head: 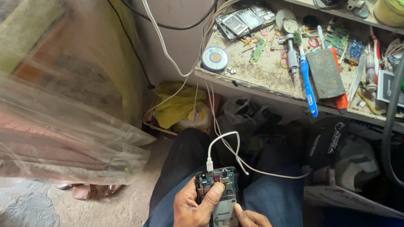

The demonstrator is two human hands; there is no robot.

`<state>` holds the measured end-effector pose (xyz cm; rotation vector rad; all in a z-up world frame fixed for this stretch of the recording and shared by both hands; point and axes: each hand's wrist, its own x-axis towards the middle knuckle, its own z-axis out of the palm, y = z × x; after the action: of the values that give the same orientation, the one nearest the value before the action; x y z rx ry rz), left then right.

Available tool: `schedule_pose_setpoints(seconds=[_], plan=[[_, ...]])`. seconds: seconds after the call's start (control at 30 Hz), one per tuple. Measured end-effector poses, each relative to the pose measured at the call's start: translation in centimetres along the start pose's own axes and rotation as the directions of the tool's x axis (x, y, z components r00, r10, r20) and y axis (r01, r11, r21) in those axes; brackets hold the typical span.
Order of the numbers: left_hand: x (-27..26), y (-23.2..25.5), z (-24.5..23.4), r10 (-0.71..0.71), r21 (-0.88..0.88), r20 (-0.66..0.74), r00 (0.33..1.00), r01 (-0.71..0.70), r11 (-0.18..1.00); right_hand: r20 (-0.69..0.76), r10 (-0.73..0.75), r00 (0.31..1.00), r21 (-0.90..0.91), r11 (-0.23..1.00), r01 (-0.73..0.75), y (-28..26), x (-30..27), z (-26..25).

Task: The person connects a battery to a phone circuit board, attaches a white charging cable to the board's port, and then fits the components together by hand.

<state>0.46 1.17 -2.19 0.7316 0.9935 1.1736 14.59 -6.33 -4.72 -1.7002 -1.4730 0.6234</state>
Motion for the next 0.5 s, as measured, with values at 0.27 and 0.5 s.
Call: schedule_pose_setpoints(seconds=[0.27,0.5], plan=[[-0.04,0.00,0.01,0.016,-0.012,0.014,1.000,-0.016,1.000,-0.010,-0.002,1.000,0.023,1.000,0.002,0.02,-0.07,0.12],[-0.01,0.02,0.08,0.025,-0.001,0.011,1.000,-0.025,1.000,-0.037,-0.039,0.999,0.017,0.999,0.040,0.21,-0.07,0.23]])
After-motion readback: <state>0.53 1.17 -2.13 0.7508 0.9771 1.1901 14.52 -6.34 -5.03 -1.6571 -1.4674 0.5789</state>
